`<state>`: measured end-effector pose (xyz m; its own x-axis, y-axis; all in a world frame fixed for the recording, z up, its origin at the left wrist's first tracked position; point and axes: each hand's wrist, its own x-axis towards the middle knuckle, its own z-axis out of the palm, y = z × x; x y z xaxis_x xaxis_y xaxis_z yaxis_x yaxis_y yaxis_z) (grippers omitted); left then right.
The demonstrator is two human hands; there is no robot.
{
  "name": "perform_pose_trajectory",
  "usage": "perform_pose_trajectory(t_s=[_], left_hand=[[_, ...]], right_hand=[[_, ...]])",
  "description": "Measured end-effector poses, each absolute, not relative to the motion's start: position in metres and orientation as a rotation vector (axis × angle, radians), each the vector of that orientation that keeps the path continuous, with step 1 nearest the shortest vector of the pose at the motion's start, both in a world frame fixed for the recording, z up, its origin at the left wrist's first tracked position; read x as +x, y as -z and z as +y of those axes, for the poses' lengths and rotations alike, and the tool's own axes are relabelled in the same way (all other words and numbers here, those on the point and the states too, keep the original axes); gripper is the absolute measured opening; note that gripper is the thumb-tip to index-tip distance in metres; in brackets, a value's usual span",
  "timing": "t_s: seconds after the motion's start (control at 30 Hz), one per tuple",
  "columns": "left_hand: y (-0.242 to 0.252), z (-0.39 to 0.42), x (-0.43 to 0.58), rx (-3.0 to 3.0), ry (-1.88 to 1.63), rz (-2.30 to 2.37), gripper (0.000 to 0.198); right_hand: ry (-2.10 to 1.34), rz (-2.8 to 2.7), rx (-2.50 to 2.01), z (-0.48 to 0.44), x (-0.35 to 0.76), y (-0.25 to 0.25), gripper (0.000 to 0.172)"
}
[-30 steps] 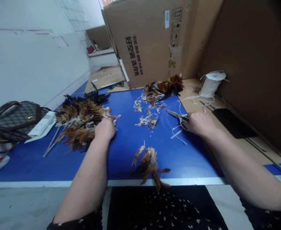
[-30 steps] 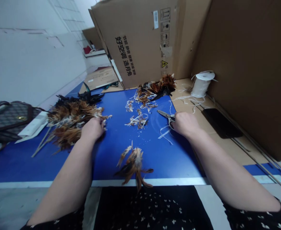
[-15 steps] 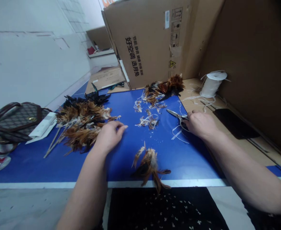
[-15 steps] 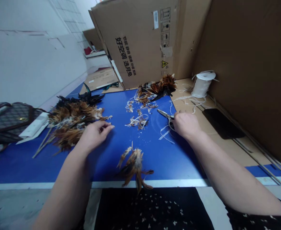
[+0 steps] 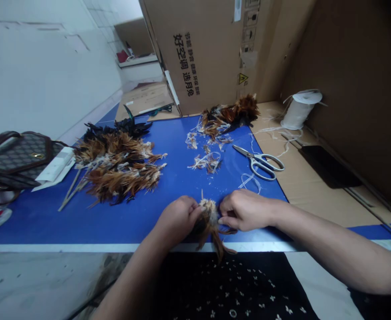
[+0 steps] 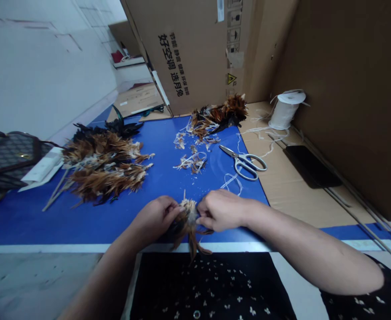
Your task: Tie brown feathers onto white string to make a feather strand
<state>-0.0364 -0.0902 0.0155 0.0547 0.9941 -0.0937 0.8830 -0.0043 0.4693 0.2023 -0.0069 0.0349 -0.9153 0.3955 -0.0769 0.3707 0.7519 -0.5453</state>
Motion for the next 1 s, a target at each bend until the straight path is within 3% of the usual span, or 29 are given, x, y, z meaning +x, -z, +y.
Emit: perform_pose_trajectory(t_s=[0.17, 0.43, 0.57, 0.77, 1.0], left_hand=[[-0.009, -0.096, -0.025, 1.888, -0.49, 1.766, 0.028], [-0.004, -0.085, -0.027, 1.731, -0.72, 1.585, 0.013], [-0.012, -0.065, -0.031, 1.363, -1.009, 1.444, 0.025], [-0.028, -0.023, -0.016, 1.03, -1.257, 1.294, 0.039], [-0.012, 0.004, 0.017, 0.994, -1.245, 1.123, 0.039]], right_hand=[[-0.866, -2.891, -0.483, -0.012, 0.196, -0.03, 0.011], [-0.714, -2.775, -0.354, -0.006, 0.198, -0.018, 0.044], [-0.543, -2.476, -0.474, 0.012, 0.204, -0.014, 0.033], [-0.028, -2.173, -0.846, 0.038, 0.219, -0.016, 0.019], [-0.298, -2.127, -0.847, 0.037, 0.216, -0.016, 0.025]])
